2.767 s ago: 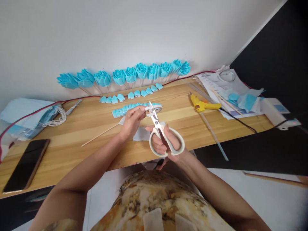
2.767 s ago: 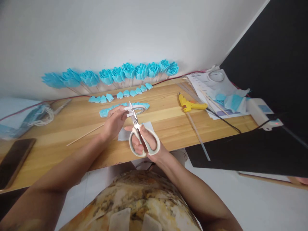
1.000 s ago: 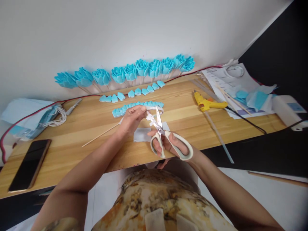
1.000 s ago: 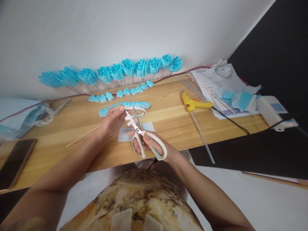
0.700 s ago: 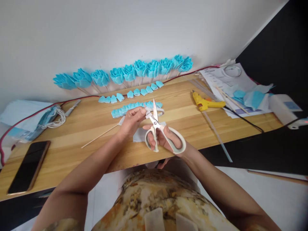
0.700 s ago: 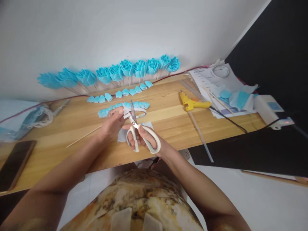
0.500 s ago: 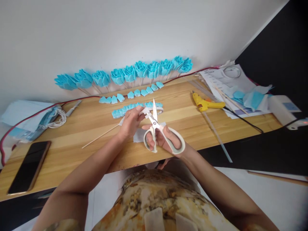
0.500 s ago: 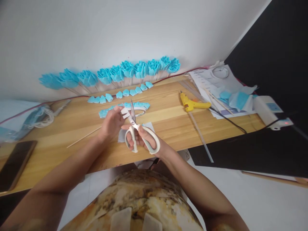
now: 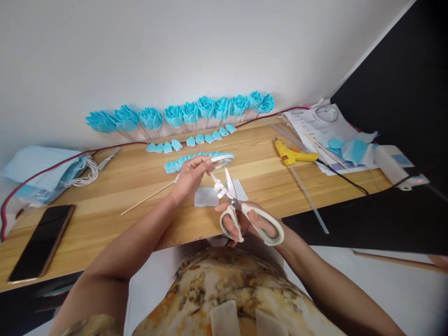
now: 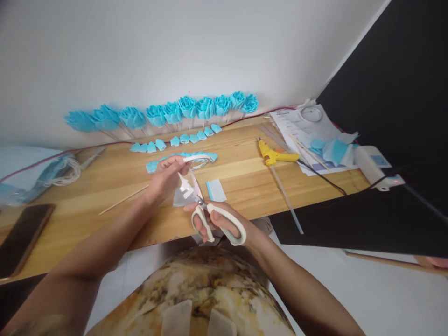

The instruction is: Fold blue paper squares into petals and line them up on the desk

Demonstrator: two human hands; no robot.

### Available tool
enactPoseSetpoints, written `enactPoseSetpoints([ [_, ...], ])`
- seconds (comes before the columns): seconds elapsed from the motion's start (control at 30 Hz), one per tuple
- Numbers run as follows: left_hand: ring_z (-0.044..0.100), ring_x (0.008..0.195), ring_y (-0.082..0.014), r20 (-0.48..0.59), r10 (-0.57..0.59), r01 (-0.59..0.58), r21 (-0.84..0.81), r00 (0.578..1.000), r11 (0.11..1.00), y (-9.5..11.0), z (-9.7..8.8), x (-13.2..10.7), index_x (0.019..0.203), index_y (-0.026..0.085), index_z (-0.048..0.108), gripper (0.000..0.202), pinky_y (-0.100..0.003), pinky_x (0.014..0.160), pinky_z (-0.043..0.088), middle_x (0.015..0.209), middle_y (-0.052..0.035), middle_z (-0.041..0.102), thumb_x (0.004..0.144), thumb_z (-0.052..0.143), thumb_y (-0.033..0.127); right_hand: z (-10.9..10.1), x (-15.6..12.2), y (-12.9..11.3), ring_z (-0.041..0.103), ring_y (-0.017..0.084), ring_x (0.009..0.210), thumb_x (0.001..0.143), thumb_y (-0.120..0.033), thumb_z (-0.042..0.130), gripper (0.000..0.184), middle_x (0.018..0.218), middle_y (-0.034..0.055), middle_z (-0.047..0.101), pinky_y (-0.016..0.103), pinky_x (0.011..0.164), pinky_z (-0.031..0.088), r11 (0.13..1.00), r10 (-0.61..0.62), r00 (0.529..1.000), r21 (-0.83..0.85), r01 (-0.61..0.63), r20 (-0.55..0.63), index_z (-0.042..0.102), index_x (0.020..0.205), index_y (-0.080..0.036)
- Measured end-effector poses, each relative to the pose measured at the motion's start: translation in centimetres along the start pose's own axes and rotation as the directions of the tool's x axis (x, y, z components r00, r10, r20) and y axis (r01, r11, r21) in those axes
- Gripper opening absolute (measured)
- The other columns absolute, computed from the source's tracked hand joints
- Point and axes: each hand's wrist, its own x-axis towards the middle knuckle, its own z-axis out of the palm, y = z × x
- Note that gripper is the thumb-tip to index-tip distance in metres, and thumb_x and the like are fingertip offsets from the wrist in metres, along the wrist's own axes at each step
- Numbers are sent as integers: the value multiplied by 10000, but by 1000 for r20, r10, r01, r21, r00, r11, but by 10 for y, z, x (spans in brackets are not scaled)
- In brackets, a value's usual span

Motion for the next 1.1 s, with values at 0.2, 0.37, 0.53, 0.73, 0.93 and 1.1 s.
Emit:
enactPoseSetpoints([
  [0.2,457,597,-101,-30,-63,60,-97,998,993,0,-1,3,676,167,727,310,-263,674,396,525,43,468,653,861,447,-8,-28,0,548,123,663,954,-667,493,593,857,36,566,254,564,449,999,6,983,39,1,-183,659,1279,-200],
  [0.37,479,606,-96,-12,-71,68,-153,997,986,3,0,3,655,164,729,300,-252,679,420,546,35,499,640,873,427,-8,-31,3,551,138,669,947,-657,513,586,839,27,572,276,582,460,997,-7,971,70,24,-238,634,1309,-212],
  [0.53,546,654,-111,-24,-71,65,-189,997,980,-1,-1,4,638,162,694,329,-252,693,447,596,11,557,672,870,438,-1,-22,-1,535,149,653,896,-710,548,660,814,33,577,284,553,472,998,40,957,58,-25,-286,641,1267,-172],
  [0.73,552,652,-118,-45,-82,71,-218,996,973,-2,-4,6,579,172,612,422,-250,708,455,551,27,492,693,861,493,-3,-11,-4,538,121,623,906,-689,556,606,815,23,578,267,585,463,997,64,968,64,-50,-244,677,1217,-184],
  [0.93,490,630,-118,-32,-74,66,-201,997,977,-3,-10,10,617,178,654,307,-267,721,443,555,29,448,748,792,419,-11,-4,-2,502,136,675,916,-691,532,629,832,44,560,254,570,450,995,78,971,80,-61,-224,677,1246,-175],
  [1.1,469,628,-114,-27,-120,114,-157,992,981,0,-10,7,678,170,708,227,-272,701,420,578,18,507,696,805,375,-10,-1,-1,493,138,670,936,-682,502,625,821,44,555,251,560,436,996,62,973,73,-46,-220,681,1257,-177],
])
